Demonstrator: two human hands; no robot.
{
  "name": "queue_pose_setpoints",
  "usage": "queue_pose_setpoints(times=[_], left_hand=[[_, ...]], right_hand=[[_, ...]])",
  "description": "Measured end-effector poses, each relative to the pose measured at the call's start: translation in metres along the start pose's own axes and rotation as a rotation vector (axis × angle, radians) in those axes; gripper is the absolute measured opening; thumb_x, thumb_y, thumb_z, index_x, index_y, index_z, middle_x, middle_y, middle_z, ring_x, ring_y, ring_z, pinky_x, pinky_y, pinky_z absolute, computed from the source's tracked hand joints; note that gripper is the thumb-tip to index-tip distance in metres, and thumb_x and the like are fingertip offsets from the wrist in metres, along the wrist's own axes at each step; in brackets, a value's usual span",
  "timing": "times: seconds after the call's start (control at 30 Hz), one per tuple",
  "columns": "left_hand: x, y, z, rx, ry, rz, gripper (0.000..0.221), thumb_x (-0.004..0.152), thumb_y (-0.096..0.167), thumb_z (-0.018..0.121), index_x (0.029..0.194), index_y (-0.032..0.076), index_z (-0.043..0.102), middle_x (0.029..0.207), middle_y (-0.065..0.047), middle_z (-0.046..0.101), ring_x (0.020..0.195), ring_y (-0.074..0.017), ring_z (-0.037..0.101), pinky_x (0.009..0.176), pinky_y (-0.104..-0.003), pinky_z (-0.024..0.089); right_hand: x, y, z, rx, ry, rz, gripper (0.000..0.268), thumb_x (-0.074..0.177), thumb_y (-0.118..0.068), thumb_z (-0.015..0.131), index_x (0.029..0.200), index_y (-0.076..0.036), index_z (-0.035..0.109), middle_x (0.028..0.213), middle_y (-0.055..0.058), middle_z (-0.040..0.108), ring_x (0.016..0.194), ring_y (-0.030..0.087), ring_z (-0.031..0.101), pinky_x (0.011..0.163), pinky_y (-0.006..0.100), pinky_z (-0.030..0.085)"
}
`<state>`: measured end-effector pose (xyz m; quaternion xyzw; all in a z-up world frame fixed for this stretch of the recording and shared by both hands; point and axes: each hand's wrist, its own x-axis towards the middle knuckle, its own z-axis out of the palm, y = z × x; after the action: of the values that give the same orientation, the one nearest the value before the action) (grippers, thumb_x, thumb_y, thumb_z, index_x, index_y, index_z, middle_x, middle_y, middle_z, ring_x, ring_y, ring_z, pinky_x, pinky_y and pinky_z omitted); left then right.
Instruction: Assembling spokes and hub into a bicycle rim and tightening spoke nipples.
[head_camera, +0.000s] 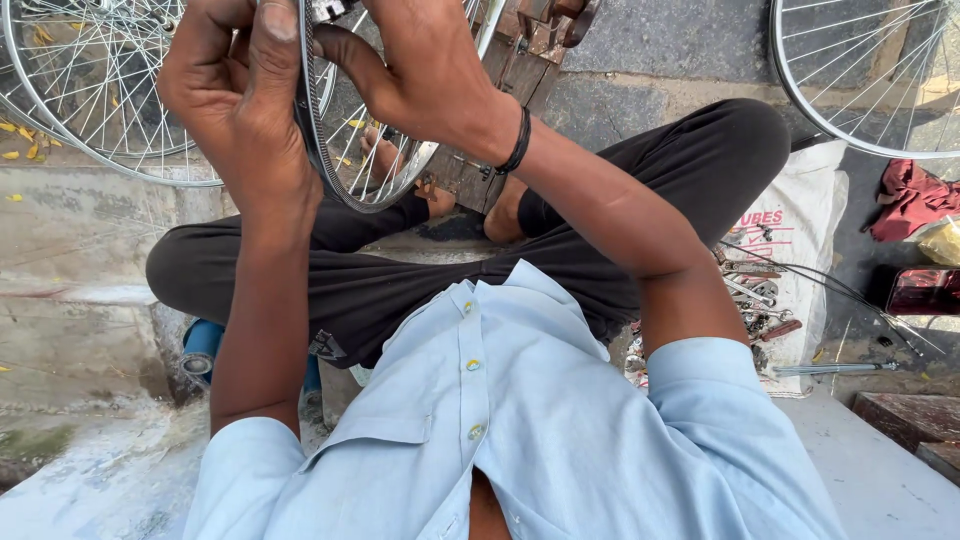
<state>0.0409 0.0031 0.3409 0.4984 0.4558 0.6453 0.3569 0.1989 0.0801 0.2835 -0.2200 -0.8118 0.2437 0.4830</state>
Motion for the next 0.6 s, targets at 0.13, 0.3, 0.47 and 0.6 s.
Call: queue_pose_setpoints(times=[0.13,0.3,0.47,0.6], left_hand=[[0.011,0.005,0.005,0.042,-0.043,0.037,0.017,0.112,0.015,0.074,0.104,0.003,0.066,0.090,0.000,0.063,0.079,-0.0058,0.053,0.070,-0.022,0.042],[0.034,0.026,0.017,-0.046,-0.143,0.071,0.018,0.114,0.015,0.068,0.128,0.007,0.060,0.109,-0.002,0.069,0.096,-0.0088,0.068,0.080,-0.022,0.054],[-0.070,-0.071,-0.050,-0.381,-0.140,-0.044,0.037,0.116,0.039,0.043,0.123,0.009,0.063,0.105,-0.008,0.074,0.082,-0.0130,0.071,0.073,-0.030,0.060],[-0.112,-0.299,-0.094,0.334,0.207,-0.831,0.038,0.107,0.046,0.045,0.137,0.028,0.060,0.105,-0.014,0.074,0.075,-0.0274,0.065,0.069,-0.046,0.050]], right_hand=[[0.016,-0.007,-0.016,0.143,0.040,0.075,0.030,0.101,-0.018,0.079,0.123,-0.005,0.064,0.107,0.009,0.071,0.098,0.024,0.069,0.088,0.039,0.056],[0.019,-0.008,-0.042,0.504,-0.014,0.252,0.023,0.111,-0.022,0.070,0.122,-0.002,0.070,0.110,0.009,0.074,0.102,0.015,0.072,0.093,0.032,0.060],[-0.076,-0.009,-0.055,0.420,0.410,0.630,0.018,0.112,-0.007,0.075,0.109,0.002,0.059,0.101,0.005,0.060,0.090,0.010,0.054,0.088,0.027,0.048],[-0.127,0.005,-0.046,0.456,0.498,1.063,0.010,0.099,-0.014,0.068,0.099,-0.006,0.062,0.101,0.007,0.071,0.099,0.018,0.071,0.088,0.035,0.057]])
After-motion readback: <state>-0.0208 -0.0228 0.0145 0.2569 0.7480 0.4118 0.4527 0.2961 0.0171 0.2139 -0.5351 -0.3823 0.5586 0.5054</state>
